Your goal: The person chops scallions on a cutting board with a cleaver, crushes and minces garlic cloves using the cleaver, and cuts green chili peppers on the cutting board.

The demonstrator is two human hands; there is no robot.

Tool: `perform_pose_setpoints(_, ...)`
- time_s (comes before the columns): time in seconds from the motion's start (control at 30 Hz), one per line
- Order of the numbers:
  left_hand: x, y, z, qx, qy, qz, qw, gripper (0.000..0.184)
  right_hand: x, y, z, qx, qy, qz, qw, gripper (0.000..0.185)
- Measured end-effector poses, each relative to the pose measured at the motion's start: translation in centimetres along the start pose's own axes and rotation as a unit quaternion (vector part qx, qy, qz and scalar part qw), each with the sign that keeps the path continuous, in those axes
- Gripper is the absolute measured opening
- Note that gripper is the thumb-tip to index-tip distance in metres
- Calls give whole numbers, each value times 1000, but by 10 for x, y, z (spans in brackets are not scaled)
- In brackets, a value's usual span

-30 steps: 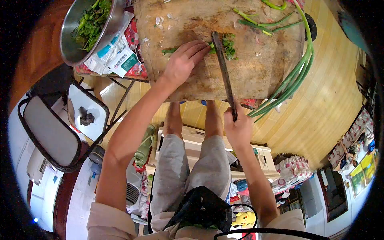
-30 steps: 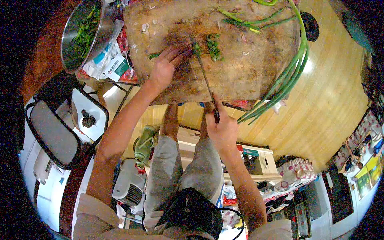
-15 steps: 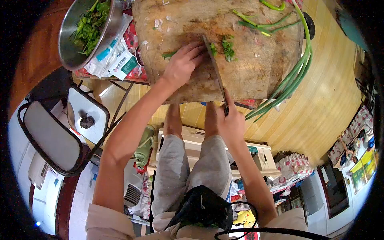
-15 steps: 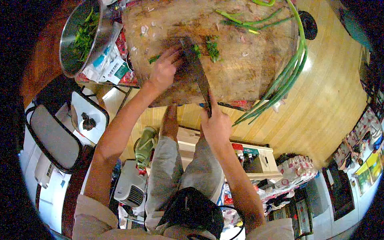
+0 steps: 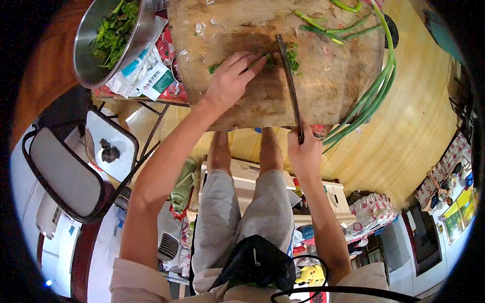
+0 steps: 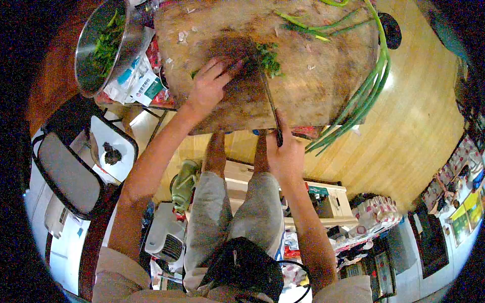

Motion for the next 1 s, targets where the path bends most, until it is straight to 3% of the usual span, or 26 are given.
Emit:
perform_pose_setpoints(0.1,-3,2,1,27,18,14,999,38,11,-5,-1,-53,-31,-35,998,54)
perform_pose_setpoints(0.47,1,-1,-1,34,7,13,999,32,19,-4,-17,-22,-36,3,999,54)
perform_pose_setpoints(0.6,6,-1,-5,3,-3,15,1000,35,5,-12,-28,-12,-57,-29,998,55)
perform_pose_setpoints(0.87,-1,5,3,8,-10,27,1000,53,-26,-28,-10,-19,51,72,996,45)
perform_pose_setpoints(1.0,1,1,2,-29,-38,29,998,56,-7,-2,-5,-29,-28,-1,999,53)
Point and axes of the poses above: each hand's wrist, its own x-axis away from the middle knuckle, its own z-axis out of the back of the hand, y = z × x, the point moved 10 cm from there along -x, towards the middle knuckle, and after that the axes turned 4 degrees about z, right-handed, at the moved point
